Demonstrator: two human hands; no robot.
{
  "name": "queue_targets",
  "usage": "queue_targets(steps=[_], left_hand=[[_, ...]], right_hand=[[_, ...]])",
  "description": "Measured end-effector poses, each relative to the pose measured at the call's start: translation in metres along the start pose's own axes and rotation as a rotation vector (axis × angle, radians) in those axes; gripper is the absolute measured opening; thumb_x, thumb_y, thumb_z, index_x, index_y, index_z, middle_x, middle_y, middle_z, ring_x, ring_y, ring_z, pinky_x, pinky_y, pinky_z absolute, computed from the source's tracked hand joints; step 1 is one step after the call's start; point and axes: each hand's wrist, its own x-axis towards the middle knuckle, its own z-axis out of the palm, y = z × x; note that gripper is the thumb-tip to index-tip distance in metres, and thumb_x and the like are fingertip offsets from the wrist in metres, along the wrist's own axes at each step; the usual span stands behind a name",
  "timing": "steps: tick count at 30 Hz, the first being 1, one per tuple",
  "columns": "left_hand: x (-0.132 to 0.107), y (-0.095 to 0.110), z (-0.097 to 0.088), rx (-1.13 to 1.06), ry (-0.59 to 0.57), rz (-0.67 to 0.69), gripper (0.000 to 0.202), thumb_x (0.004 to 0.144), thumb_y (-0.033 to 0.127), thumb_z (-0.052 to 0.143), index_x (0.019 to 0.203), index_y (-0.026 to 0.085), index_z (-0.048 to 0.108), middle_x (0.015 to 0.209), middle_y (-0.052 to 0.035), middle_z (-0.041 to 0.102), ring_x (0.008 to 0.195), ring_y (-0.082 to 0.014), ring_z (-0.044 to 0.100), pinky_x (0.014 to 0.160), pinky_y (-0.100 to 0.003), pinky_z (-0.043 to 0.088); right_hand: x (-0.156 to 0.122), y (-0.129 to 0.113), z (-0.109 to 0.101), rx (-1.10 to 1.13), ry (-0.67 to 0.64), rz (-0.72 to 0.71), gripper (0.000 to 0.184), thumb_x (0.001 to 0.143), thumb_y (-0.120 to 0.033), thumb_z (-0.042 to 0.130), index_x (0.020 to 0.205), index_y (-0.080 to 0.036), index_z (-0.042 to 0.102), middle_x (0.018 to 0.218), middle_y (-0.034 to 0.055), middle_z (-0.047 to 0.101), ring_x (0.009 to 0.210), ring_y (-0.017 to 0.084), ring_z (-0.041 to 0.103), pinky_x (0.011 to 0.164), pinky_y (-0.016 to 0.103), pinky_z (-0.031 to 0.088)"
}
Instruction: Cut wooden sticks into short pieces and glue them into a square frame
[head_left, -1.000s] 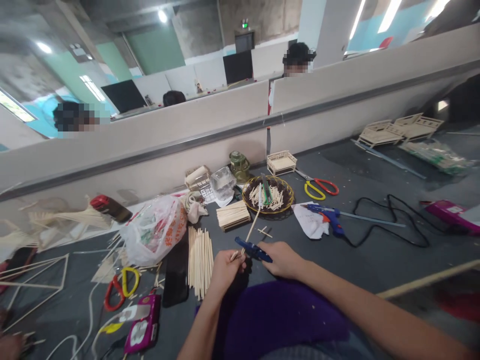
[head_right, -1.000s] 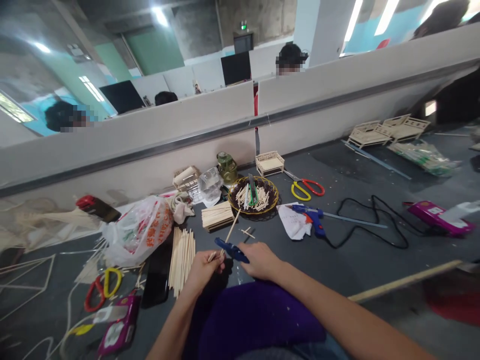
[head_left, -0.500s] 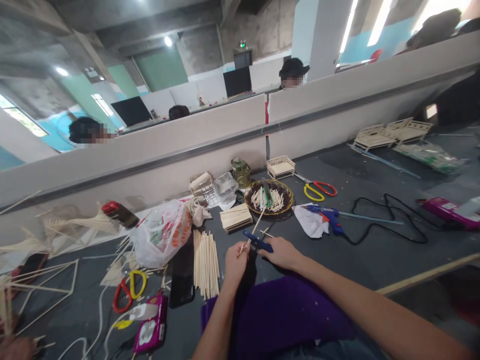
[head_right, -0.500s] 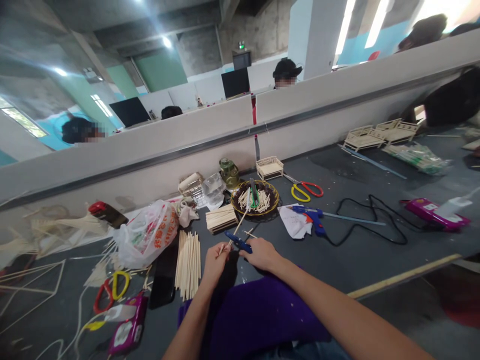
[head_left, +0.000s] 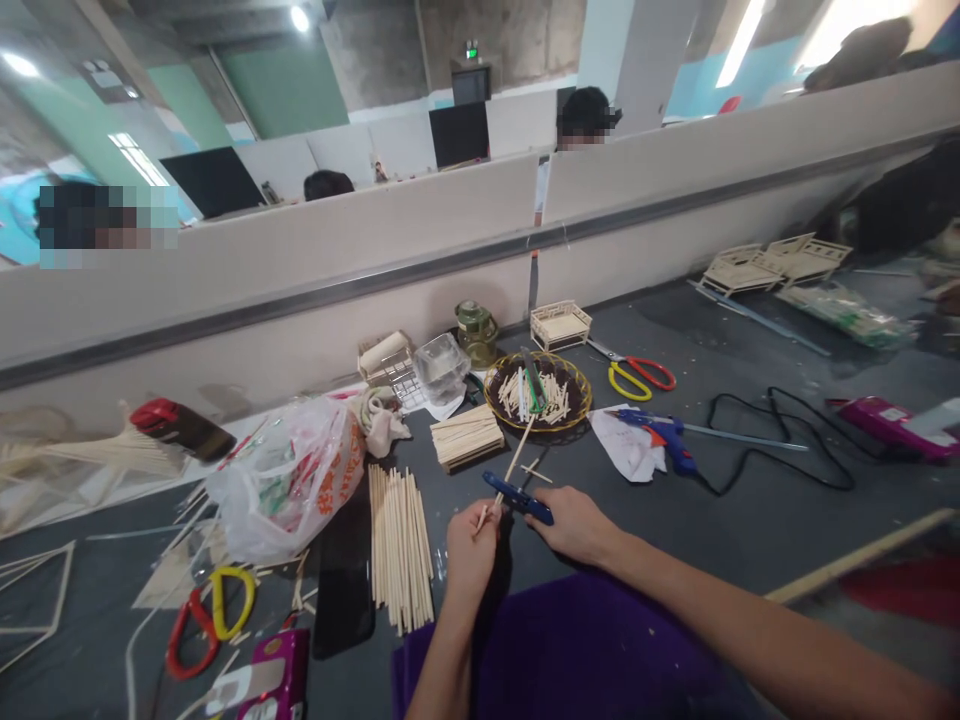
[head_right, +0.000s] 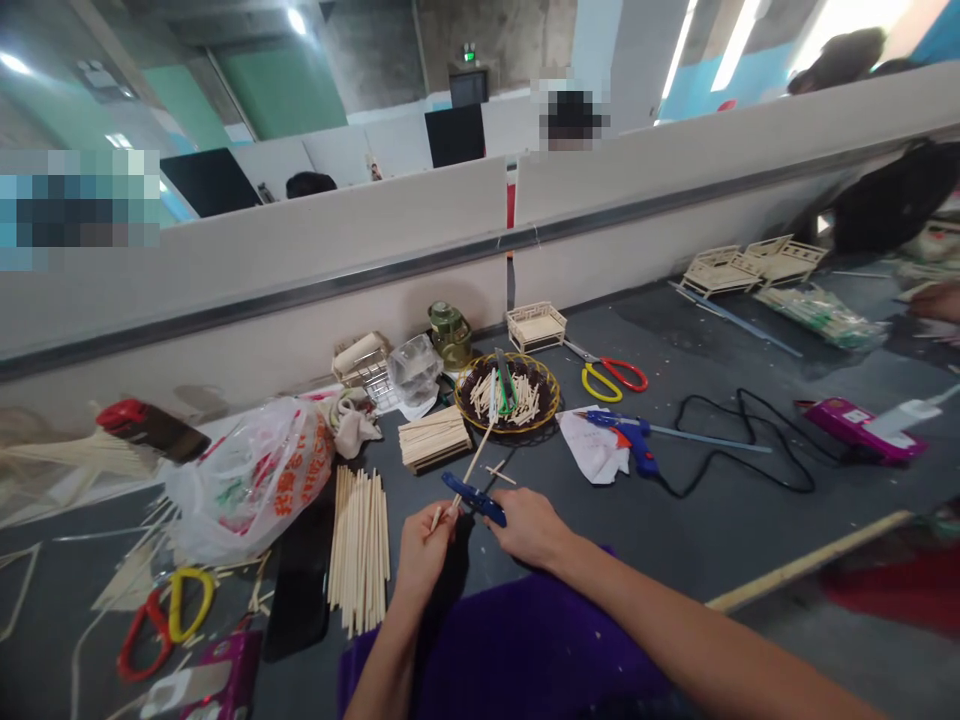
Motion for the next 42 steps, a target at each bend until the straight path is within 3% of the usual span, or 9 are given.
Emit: queue_targets(steps=[7,15,21,25,29,33,36,39,42], left_hand=[[0.001,-0.009,-0.003,-0.052,0.066,0.004,0.042,0.08,0.053,0.053,0.066,0.014,0.06,0.052,0.003,0.042,0.051,-0.0103,0.036,0.05,-0.023,0.024],[0.009,-0.016,-0.017,-0.22,0.155,-0.096,0.038,0.077,0.052,0.059,0.071,0.015,0.061,0.053,0.0044,0.043,0.045,-0.0071,0.033,0.045,-0.02,0.022],[0.011,-0.014,-0.037,-0.636,0.149,-0.199,0.033,0.072,0.04,0.07,0.091,0.015,0.062,0.054,0.0066,0.045,0.042,-0.0047,0.036,0.039,-0.016,0.025],[0.012,-0.011,-0.039,-1.02,0.087,-0.346,0.024,0.074,0.026,0.071,0.092,0.013,0.061,0.073,-0.0012,0.062,0.063,-0.0103,0.06,0.061,-0.023,0.049],[0.014,-0.014,-0.039,-1.244,0.02,-0.436,0.021,0.087,0.032,0.056,0.088,0.011,0.06,0.089,-0.0102,0.068,0.083,-0.019,0.067,0.082,-0.038,0.052],[0.014,-0.015,-0.04,-1.36,-0.096,-0.409,0.035,0.089,0.042,0.05,0.092,0.009,0.06,0.102,-0.0167,0.067,0.1,-0.0268,0.064,0.093,-0.048,0.046],[0.012,-0.015,-0.037,-1.322,-0.145,-0.347,0.028,0.086,0.034,0.057,0.098,0.009,0.06,0.107,-0.0165,0.066,0.105,-0.0264,0.062,0.096,-0.046,0.044],[0.01,-0.014,-0.031,-1.154,-0.137,-0.215,0.018,0.08,0.02,0.065,0.094,0.012,0.062,0.096,-0.0107,0.068,0.091,-0.0206,0.065,0.09,-0.039,0.046],[0.008,-0.013,-0.024,-0.926,-0.094,-0.048,0.017,0.079,0.026,0.067,0.087,0.012,0.063,0.079,-0.0055,0.066,0.074,-0.0142,0.061,0.08,-0.03,0.046]], right_hand=[[0.001,0.001,0.007,-0.108,0.022,-0.009,0.02,0.083,-0.031,0.048,0.089,-0.019,0.063,0.084,0.0091,0.072,0.082,0.024,0.068,0.066,0.028,0.038],[-0.008,-0.007,0.009,-0.11,0.039,-0.043,0.02,0.082,-0.034,0.05,0.093,-0.021,0.06,0.087,0.0073,0.072,0.08,0.025,0.067,0.063,0.028,0.037],[-0.031,-0.012,0.001,-0.098,0.149,-0.062,0.03,0.079,-0.036,0.058,0.103,-0.019,0.058,0.095,0.0096,0.065,0.088,0.026,0.061,0.074,0.032,0.041],[-0.04,-0.001,-0.002,-0.259,0.178,-0.17,0.047,0.069,-0.042,0.071,0.107,-0.019,0.06,0.099,0.0126,0.06,0.094,0.031,0.055,0.078,0.039,0.041],[-0.041,0.006,-0.005,-0.257,0.15,-0.279,0.062,0.064,-0.051,0.074,0.113,-0.019,0.059,0.102,0.0132,0.057,0.094,0.031,0.053,0.078,0.041,0.043],[-0.033,-0.003,-0.015,-0.144,0.169,-0.326,0.033,0.083,-0.044,0.059,0.106,-0.02,0.061,0.1,0.0101,0.059,0.093,0.026,0.054,0.08,0.037,0.043],[-0.019,-0.018,-0.021,0.007,0.222,-0.31,0.022,0.091,-0.034,0.047,0.102,-0.021,0.061,0.094,0.0071,0.061,0.092,0.022,0.056,0.08,0.033,0.043],[0.001,-0.033,-0.02,0.173,0.238,-0.294,0.021,0.09,-0.032,0.049,0.101,-0.021,0.062,0.093,0.0056,0.062,0.086,0.02,0.057,0.077,0.031,0.043],[0.021,-0.046,-0.015,0.366,0.237,-0.25,0.023,0.086,-0.031,0.054,0.105,-0.021,0.063,0.093,0.0042,0.063,0.074,0.016,0.057,0.069,0.028,0.044]])
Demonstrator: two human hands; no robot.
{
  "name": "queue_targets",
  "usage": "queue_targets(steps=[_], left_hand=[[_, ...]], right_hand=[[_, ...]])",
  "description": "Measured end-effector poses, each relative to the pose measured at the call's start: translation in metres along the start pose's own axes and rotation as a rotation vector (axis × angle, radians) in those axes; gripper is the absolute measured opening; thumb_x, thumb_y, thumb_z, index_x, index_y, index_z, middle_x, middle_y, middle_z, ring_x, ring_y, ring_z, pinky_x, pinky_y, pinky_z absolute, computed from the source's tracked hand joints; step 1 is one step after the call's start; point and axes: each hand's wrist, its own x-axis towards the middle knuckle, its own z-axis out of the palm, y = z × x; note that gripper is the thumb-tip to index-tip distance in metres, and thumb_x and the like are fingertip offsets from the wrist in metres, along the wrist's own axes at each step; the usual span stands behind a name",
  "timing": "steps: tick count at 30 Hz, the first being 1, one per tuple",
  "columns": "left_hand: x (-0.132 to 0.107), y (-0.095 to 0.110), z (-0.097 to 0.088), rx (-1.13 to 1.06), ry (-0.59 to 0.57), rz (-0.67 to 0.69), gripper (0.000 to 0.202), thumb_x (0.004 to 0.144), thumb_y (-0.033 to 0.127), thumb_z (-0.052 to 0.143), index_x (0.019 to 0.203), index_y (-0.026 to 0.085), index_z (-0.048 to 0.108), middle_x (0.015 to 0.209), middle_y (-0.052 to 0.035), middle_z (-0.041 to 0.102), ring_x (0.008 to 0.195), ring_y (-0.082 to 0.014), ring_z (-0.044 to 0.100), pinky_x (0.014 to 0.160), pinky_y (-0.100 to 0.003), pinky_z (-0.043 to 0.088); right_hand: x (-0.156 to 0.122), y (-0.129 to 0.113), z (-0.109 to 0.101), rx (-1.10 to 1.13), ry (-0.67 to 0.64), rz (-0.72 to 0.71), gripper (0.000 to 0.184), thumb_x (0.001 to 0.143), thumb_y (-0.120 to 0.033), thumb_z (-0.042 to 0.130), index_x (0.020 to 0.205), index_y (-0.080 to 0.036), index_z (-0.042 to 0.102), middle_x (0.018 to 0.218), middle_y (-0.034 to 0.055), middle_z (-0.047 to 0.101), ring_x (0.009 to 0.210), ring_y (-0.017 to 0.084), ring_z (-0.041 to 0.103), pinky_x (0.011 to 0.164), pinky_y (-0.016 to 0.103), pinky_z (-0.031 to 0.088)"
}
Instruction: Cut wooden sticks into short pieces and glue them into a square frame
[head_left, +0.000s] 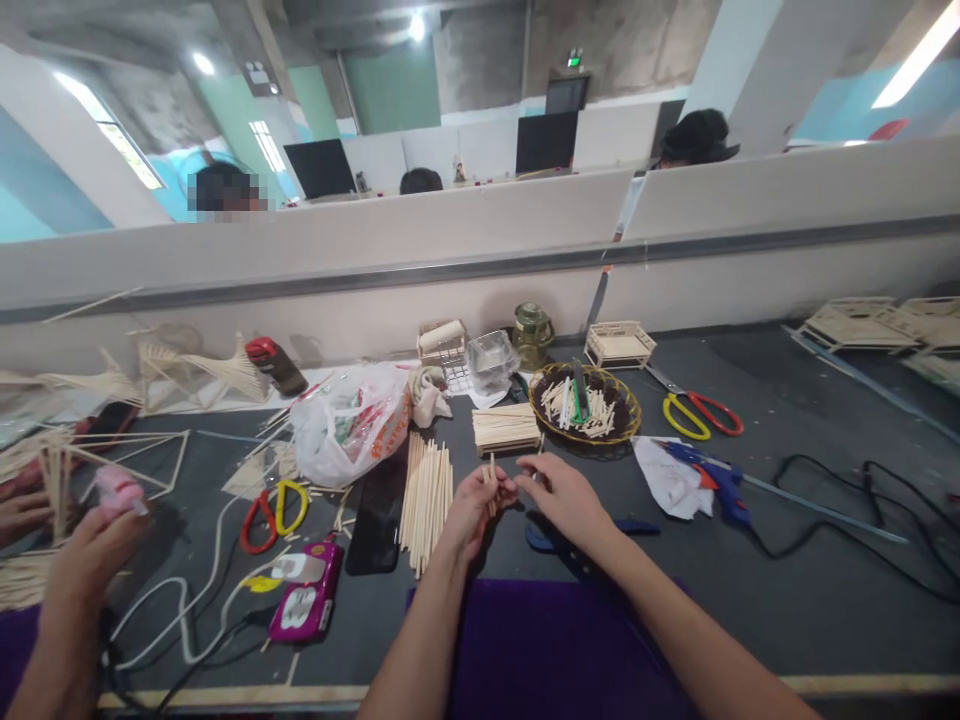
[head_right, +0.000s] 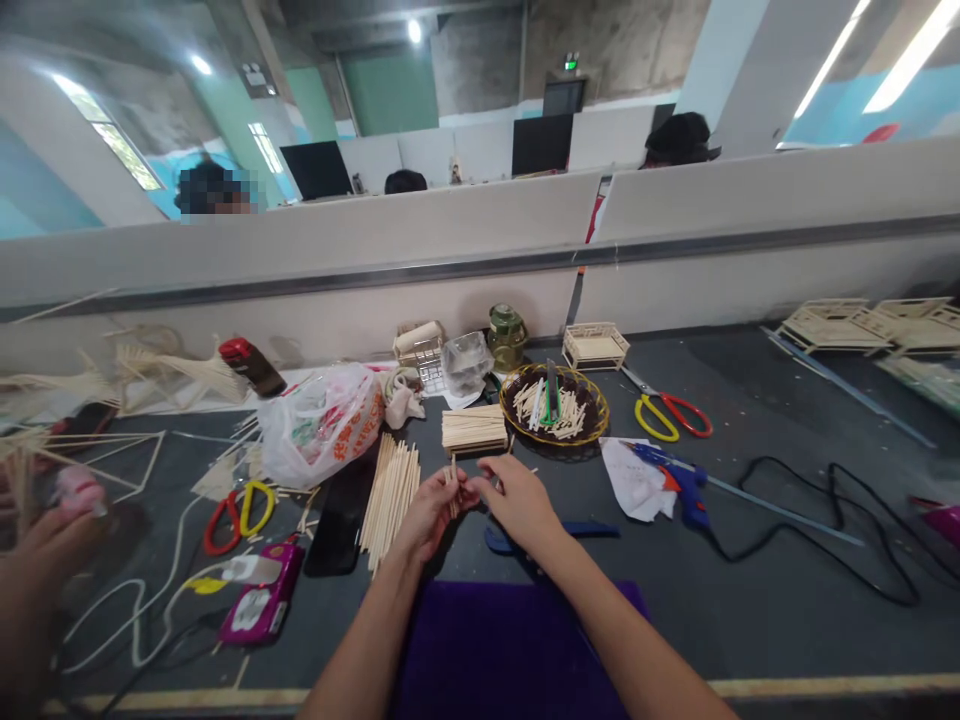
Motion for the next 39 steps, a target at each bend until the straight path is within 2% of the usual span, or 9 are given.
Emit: queue_targets(steps=[3,6,11,14,19,22,28,32,39], left_hand=[[-0.001,-0.003,0.007,0.192,-0.032,0.139,0.026,0.08,0.036,0.065,0.09,0.012,0.065,0.083,-0.0063,0.065,0.078,-0.0148,0.058,0.078,-0.027,0.042],[-0.001,-0.004,0.013,0.283,-0.064,0.219,0.035,0.081,0.042,0.062,0.099,0.013,0.065,0.095,-0.0091,0.065,0.09,-0.0188,0.056,0.083,-0.029,0.04],[0.003,-0.011,0.011,0.335,-0.092,0.253,0.046,0.077,0.047,0.065,0.109,0.014,0.065,0.105,-0.011,0.064,0.1,-0.0233,0.054,0.091,-0.032,0.037],[0.006,-0.02,0.003,0.372,-0.052,0.252,0.041,0.074,0.044,0.068,0.102,0.013,0.066,0.096,-0.0088,0.064,0.091,-0.0206,0.055,0.084,-0.03,0.039],[0.008,-0.031,-0.005,0.328,-0.03,0.25,0.056,0.075,0.039,0.069,0.124,0.018,0.05,0.087,-0.0045,0.062,0.077,-0.015,0.055,0.073,-0.025,0.04],[0.006,-0.031,-0.003,0.323,-0.05,0.254,0.057,0.076,0.038,0.068,0.125,0.017,0.048,0.084,-0.0035,0.061,0.076,-0.0147,0.055,0.071,-0.025,0.04],[0.001,-0.03,0.004,0.404,-0.045,0.282,0.052,0.078,0.036,0.066,0.123,0.016,0.049,0.075,-0.0017,0.06,0.067,-0.0142,0.055,0.067,-0.026,0.043],[0.002,-0.031,0.008,0.414,-0.041,0.281,0.05,0.078,0.035,0.065,0.12,0.015,0.048,0.07,-0.0006,0.059,0.062,-0.0138,0.056,0.064,-0.027,0.045],[0.005,-0.034,0.006,0.499,0.009,0.293,0.036,0.076,0.035,0.067,0.102,0.013,0.056,0.066,-0.0007,0.061,0.051,-0.0102,0.054,0.053,-0.023,0.041]], right_hand=[[0.013,-0.004,0.01,0.113,0.019,0.002,0.024,0.081,-0.028,0.06,0.103,-0.022,0.066,0.089,0.0024,0.063,0.068,0.015,0.055,0.064,0.026,0.043],[0.017,-0.006,0.017,0.168,0.058,-0.037,0.017,0.078,-0.023,0.059,0.093,-0.022,0.068,0.086,0.0022,0.063,0.073,0.015,0.056,0.067,0.026,0.043],[0.013,0.0,0.021,0.193,0.034,-0.114,0.015,0.079,-0.02,0.054,0.081,-0.021,0.069,0.081,0.0021,0.064,0.079,0.016,0.058,0.072,0.026,0.043],[0.012,0.008,0.023,0.21,0.009,-0.113,0.015,0.078,-0.022,0.054,0.079,-0.021,0.069,0.08,0.0025,0.065,0.077,0.016,0.059,0.072,0.027,0.043],[0.011,0.019,0.03,0.243,0.018,-0.111,0.018,0.08,-0.028,0.053,0.081,-0.02,0.068,0.081,0.0034,0.068,0.075,0.017,0.06,0.072,0.029,0.044],[0.008,0.022,0.032,0.283,0.034,-0.101,0.02,0.08,-0.032,0.052,0.083,-0.019,0.067,0.08,0.0036,0.068,0.071,0.017,0.06,0.069,0.028,0.045],[0.007,0.029,0.028,0.402,0.011,-0.038,0.033,0.083,-0.043,0.049,0.073,-0.018,0.067,0.061,0.0019,0.065,0.054,0.016,0.058,0.053,0.025,0.046],[0.01,0.043,0.029,0.497,0.045,0.033,0.048,0.085,-0.054,0.04,0.083,-0.014,0.067,0.067,0.0058,0.068,0.048,0.015,0.059,0.042,0.025,0.046],[0.011,0.052,0.03,0.525,0.1,0.038,0.049,0.078,-0.058,0.05,0.086,-0.014,0.07,0.067,0.0057,0.069,0.043,0.015,0.057,0.039,0.025,0.044]])
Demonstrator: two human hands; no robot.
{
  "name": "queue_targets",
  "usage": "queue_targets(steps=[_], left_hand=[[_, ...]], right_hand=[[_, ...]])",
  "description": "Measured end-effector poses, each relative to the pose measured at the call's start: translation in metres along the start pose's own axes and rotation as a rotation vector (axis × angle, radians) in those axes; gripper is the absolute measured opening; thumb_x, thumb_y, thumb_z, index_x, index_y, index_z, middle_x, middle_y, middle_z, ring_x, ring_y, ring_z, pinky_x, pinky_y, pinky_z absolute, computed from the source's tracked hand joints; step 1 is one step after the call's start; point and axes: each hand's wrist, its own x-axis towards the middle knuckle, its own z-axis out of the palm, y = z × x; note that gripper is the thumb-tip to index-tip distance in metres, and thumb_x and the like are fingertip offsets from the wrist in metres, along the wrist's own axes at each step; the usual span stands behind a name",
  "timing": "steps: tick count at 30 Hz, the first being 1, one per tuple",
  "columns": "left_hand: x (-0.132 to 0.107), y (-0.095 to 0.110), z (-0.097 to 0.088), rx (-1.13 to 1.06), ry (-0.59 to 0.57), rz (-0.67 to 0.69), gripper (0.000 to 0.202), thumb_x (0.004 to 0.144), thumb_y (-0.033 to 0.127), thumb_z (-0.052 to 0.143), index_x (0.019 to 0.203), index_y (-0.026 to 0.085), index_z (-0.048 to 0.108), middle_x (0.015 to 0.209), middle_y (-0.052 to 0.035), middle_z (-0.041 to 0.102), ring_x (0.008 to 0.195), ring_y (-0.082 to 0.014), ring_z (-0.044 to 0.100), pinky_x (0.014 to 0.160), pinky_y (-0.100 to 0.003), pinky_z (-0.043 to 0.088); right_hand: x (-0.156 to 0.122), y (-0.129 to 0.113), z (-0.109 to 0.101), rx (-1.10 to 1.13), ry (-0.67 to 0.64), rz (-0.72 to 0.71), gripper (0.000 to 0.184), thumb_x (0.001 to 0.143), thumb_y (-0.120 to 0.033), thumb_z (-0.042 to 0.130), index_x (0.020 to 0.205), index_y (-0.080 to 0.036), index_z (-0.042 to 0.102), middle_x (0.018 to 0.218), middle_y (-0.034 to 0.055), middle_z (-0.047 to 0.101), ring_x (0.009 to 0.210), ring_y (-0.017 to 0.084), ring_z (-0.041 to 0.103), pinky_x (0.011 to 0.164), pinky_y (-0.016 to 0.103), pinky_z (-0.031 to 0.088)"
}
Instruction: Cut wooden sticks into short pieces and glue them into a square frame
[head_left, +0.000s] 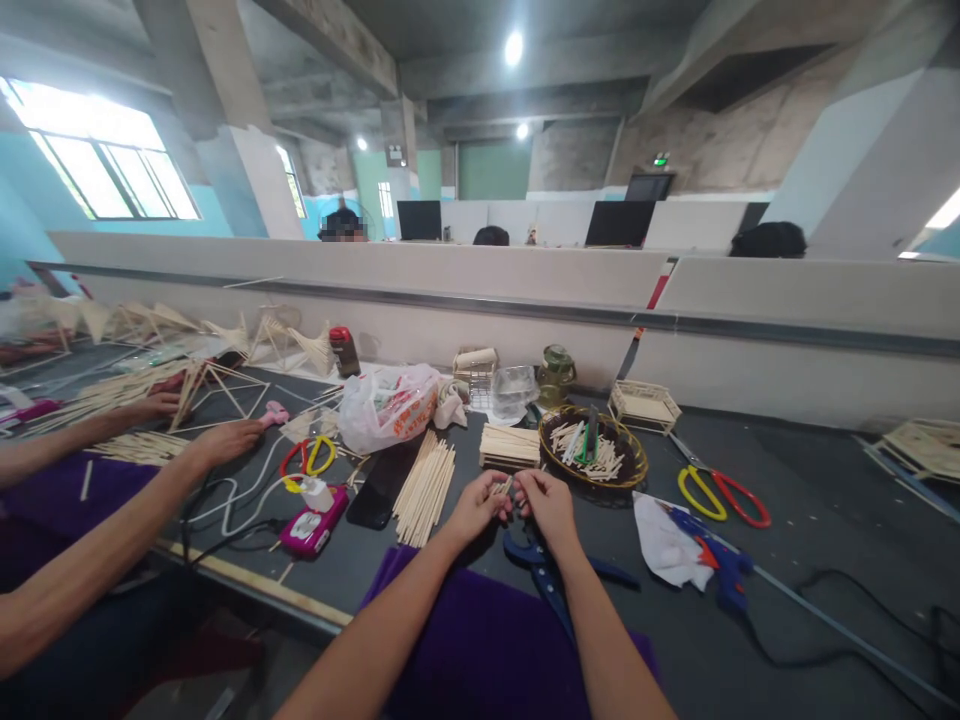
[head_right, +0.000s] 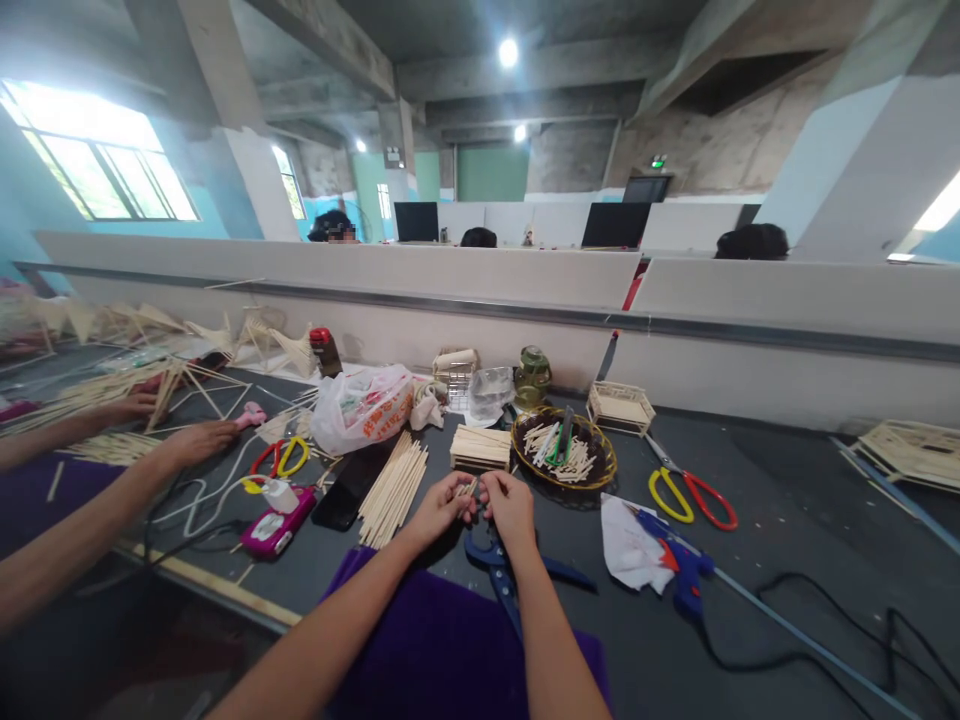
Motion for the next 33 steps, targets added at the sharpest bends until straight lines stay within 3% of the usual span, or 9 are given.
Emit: queue_targets(steps=[9,13,17,21,22,24,27,30,33], left_hand=[[-0.003,0.004,0.003,0.138,-0.035,0.063,0.026,0.077,0.037,0.065,0.087,0.013,0.06,0.066,-0.0026,0.064,0.05,-0.0095,0.054,0.053,-0.021,0.04],[-0.003,0.004,0.003,0.124,-0.038,0.053,0.027,0.077,0.038,0.065,0.088,0.013,0.059,0.067,-0.0031,0.065,0.051,-0.0102,0.055,0.054,-0.022,0.041],[-0.002,0.002,0.001,0.052,0.0,0.036,0.03,0.076,0.04,0.066,0.088,0.013,0.058,0.068,-0.0038,0.065,0.053,-0.0111,0.057,0.054,-0.022,0.041],[0.0,0.002,0.0,-0.021,0.073,0.008,0.03,0.076,0.04,0.066,0.09,0.014,0.058,0.074,-0.0051,0.066,0.06,-0.0126,0.06,0.061,-0.024,0.043],[0.0,0.002,0.0,-0.044,0.077,0.004,0.03,0.077,0.04,0.066,0.09,0.014,0.058,0.077,-0.006,0.066,0.063,-0.0131,0.061,0.062,-0.024,0.044],[0.001,0.004,-0.001,-0.096,0.072,0.013,0.031,0.077,0.039,0.066,0.095,0.014,0.058,0.082,-0.0074,0.066,0.067,-0.0138,0.061,0.065,-0.025,0.044],[0.001,0.006,-0.002,-0.183,0.055,0.04,0.04,0.075,0.035,0.07,0.108,0.015,0.057,0.084,-0.0066,0.065,0.07,-0.0137,0.06,0.069,-0.025,0.044],[0.0,0.005,-0.004,-0.22,0.018,0.03,0.05,0.074,0.03,0.072,0.118,0.016,0.054,0.083,-0.0052,0.064,0.071,-0.0133,0.06,0.071,-0.026,0.044],[-0.003,0.002,-0.005,-0.205,-0.054,-0.003,0.056,0.074,0.028,0.072,0.124,0.015,0.049,0.08,-0.0053,0.064,0.068,-0.0135,0.06,0.068,-0.026,0.044]], right_hand=[[-0.006,-0.011,0.0,-0.028,0.031,-0.065,0.033,0.074,-0.047,0.056,0.064,-0.02,0.069,0.052,0.0016,0.062,0.044,0.015,0.052,0.044,0.024,0.04],[-0.001,-0.017,-0.001,0.068,0.12,-0.019,0.036,0.075,-0.05,0.051,0.069,-0.018,0.067,0.06,0.0038,0.063,0.043,0.014,0.051,0.041,0.025,0.04],[-0.007,-0.025,-0.037,0.184,0.182,-0.025,0.051,0.082,-0.06,0.036,0.067,-0.019,0.063,0.055,0.0045,0.06,0.041,0.013,0.047,0.042,0.026,0.041],[-0.024,-0.03,-0.085,0.457,0.181,-0.152,0.087,0.08,-0.071,-0.009,0.054,-0.024,0.059,0.028,-0.0028,0.027,0.025,0.011,0.025,0.033,0.024,0.024],[-0.026,-0.033,-0.089,0.498,0.183,-0.169,0.087,0.081,-0.071,-0.009,0.054,-0.024,0.059,0.028,-0.004,0.023,0.025,0.01,0.022,0.033,0.023,0.023],[-0.025,-0.041,-0.084,0.512,0.117,-0.133,0.069,0.087,-0.068,0.015,0.061,-0.023,0.061,0.035,-0.0029,0.035,0.03,0.01,0.029,0.036,0.023,0.026],[-0.015,-0.047,-0.056,0.345,-0.025,-0.025,0.035,0.078,-0.054,0.059,0.08,-0.019,0.066,0.065,0.0038,0.063,0.048,0.012,0.049,0.042,0.022,0.034],[-0.004,-0.037,-0.03,0.085,-0.07,-0.053,0.032,0.077,-0.049,0.061,0.083,-0.018,0.068,0.068,0.0038,0.066,0.054,0.015,0.054,0.049,0.025,0.041],[0.0,-0.019,-0.02,-0.125,-0.097,-0.144,0.03,0.079,-0.044,0.057,0.088,-0.019,0.07,0.076,0.0054,0.069,0.067,0.02,0.06,0.064,0.031,0.048]])
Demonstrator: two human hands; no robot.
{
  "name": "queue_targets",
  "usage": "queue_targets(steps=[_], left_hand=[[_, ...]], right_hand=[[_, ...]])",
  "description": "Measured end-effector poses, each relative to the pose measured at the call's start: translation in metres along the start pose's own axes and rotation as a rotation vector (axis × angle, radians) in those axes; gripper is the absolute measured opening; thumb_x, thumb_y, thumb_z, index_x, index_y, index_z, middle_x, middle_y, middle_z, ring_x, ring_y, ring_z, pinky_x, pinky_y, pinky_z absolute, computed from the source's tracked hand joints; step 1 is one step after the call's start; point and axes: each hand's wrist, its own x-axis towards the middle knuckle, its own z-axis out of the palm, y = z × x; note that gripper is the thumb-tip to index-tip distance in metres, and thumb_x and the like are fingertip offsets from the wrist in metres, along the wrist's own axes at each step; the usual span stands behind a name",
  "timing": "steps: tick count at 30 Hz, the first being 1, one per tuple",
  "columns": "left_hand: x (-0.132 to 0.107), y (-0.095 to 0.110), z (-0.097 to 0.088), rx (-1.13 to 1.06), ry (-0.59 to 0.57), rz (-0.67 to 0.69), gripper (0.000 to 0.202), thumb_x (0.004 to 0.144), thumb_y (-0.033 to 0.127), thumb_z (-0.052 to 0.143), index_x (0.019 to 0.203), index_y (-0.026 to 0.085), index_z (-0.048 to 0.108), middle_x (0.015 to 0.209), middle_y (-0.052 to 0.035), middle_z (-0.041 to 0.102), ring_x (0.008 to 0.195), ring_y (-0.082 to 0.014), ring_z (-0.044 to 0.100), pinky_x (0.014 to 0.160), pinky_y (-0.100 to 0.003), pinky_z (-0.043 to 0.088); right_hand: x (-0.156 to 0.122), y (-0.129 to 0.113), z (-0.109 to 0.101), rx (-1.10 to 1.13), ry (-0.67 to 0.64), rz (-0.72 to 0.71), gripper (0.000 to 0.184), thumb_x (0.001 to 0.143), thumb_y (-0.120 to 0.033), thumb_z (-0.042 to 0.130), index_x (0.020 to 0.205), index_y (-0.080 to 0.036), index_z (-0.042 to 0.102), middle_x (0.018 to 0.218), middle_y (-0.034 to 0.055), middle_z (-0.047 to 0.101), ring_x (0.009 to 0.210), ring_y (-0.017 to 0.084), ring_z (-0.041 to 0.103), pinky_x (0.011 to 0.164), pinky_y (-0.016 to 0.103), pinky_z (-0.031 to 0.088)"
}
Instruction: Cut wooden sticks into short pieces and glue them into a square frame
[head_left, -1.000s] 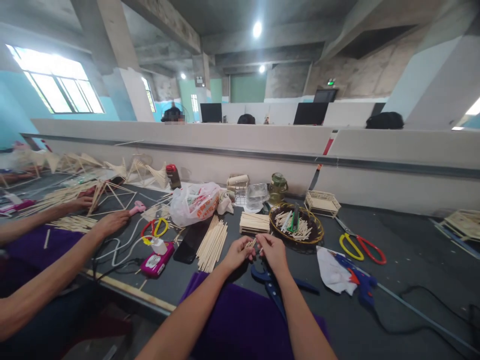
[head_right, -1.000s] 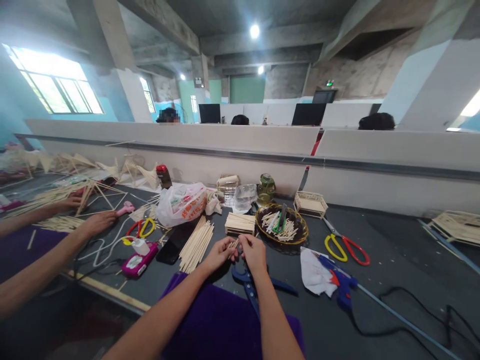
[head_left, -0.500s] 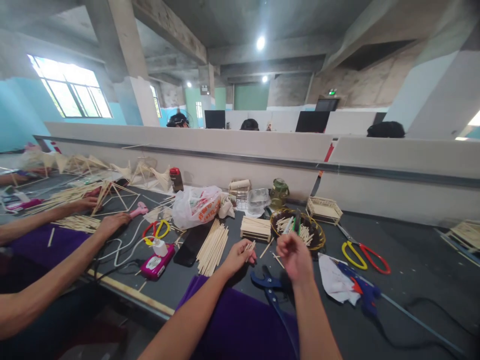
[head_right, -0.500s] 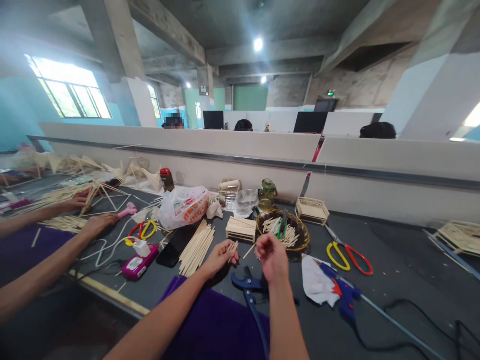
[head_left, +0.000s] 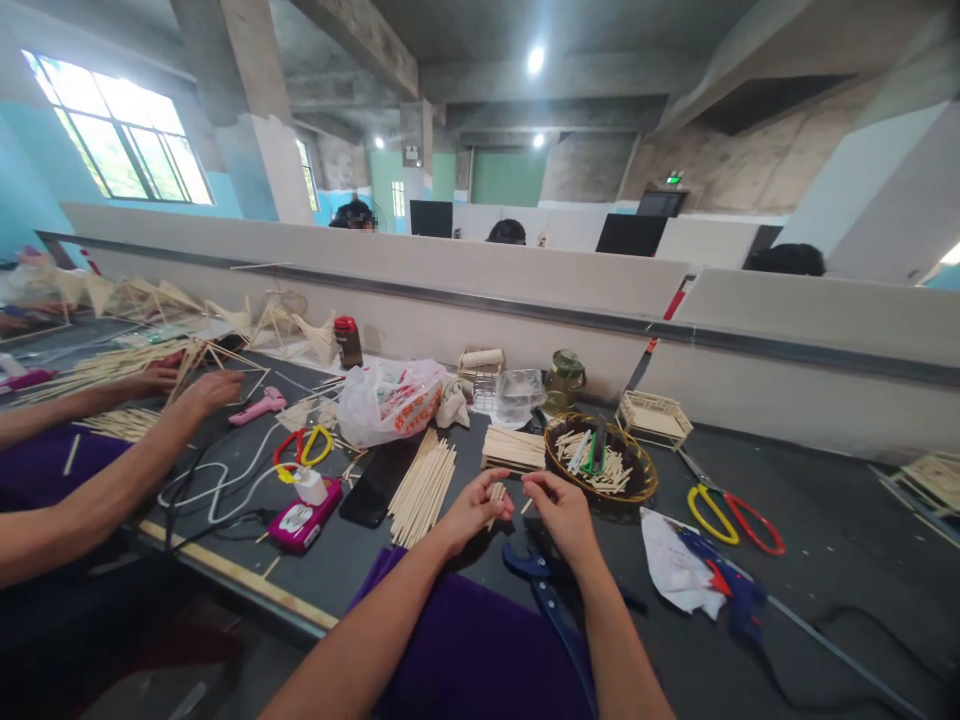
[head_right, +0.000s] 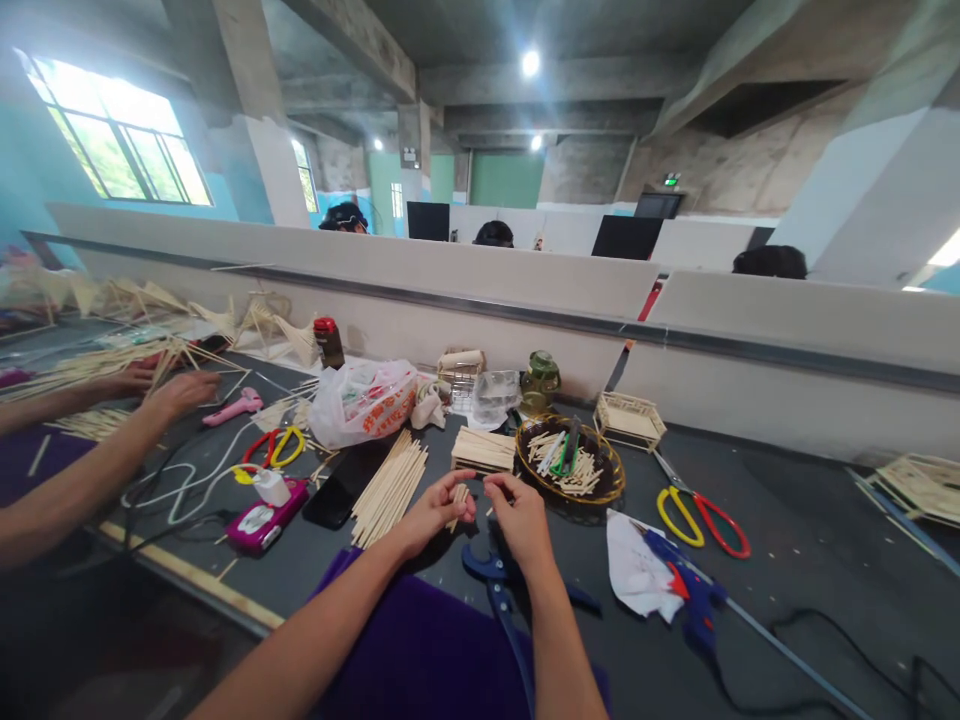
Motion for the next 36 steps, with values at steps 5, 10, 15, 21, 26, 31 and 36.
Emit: queue_targets(steps=[5,10,15,21,26,31,36], left_hand=[[-0.002,0.001,0.004,-0.053,-0.034,-0.013,0.065,0.073,0.026,0.072,0.13,0.016,0.042,0.077,-0.0037,0.064,0.066,-0.0148,0.062,0.068,-0.027,0.045],[-0.002,0.001,0.007,-0.138,-0.045,-0.035,0.071,0.068,0.024,0.077,0.13,0.018,0.043,0.076,-0.0008,0.063,0.066,-0.0122,0.06,0.068,-0.025,0.043],[-0.001,-0.003,0.005,-0.125,-0.056,-0.055,0.076,0.066,0.022,0.079,0.132,0.016,0.042,0.068,0.0031,0.06,0.061,-0.0088,0.056,0.061,-0.02,0.039],[-0.003,0.001,0.006,-0.105,-0.066,-0.135,0.082,0.067,0.023,0.077,0.136,0.015,0.034,0.071,-0.0024,0.066,0.066,-0.0172,0.065,0.066,-0.029,0.046],[-0.005,0.007,0.005,-0.15,-0.022,-0.184,0.086,0.067,0.024,0.077,0.137,0.014,0.028,0.08,-0.0091,0.07,0.069,-0.0207,0.068,0.067,-0.031,0.048],[-0.005,0.007,0.004,-0.182,-0.03,-0.192,0.084,0.067,0.021,0.077,0.135,0.013,0.028,0.079,-0.0099,0.07,0.069,-0.0212,0.068,0.065,-0.032,0.051],[-0.002,0.005,0.004,-0.215,-0.002,-0.189,0.08,0.066,0.019,0.077,0.132,0.011,0.032,0.073,-0.0068,0.069,0.066,-0.0203,0.067,0.063,-0.033,0.053]], right_hand=[[-0.003,0.013,0.009,-0.094,-0.023,-0.075,0.028,0.079,-0.038,0.057,0.093,-0.019,0.072,0.093,0.0084,0.07,0.085,0.022,0.062,0.08,0.035,0.047],[-0.004,0.008,0.023,-0.085,-0.059,-0.068,0.023,0.077,-0.035,0.059,0.086,-0.021,0.073,0.083,0.0059,0.069,0.079,0.02,0.062,0.075,0.032,0.047],[-0.006,0.004,0.023,-0.045,-0.079,-0.024,0.016,0.075,-0.032,0.061,0.076,-0.02,0.072,0.074,0.003,0.068,0.068,0.017,0.06,0.066,0.027,0.044],[-0.002,0.013,0.023,0.084,-0.049,0.117,0.027,0.073,-0.042,0.065,0.073,-0.016,0.07,0.053,-0.0001,0.059,0.047,0.012,0.048,0.046,0.024,0.036],[0.0,0.022,0.021,0.205,0.038,0.2,0.044,0.078,-0.054,0.055,0.085,-0.013,0.069,0.059,-0.0002,0.057,0.039,0.008,0.04,0.038,0.022,0.03],[0.0,0.018,0.017,0.214,0.039,0.189,0.036,0.075,-0.048,0.063,0.09,-0.016,0.071,0.069,0.0023,0.064,0.044,0.009,0.046,0.042,0.023,0.035],[-0.003,0.013,0.017,0.091,-0.027,-0.021,0.022,0.075,-0.035,0.065,0.087,-0.02,0.075,0.087,0.0065,0.07,0.081,0.02,0.063,0.074,0.031,0.047]])
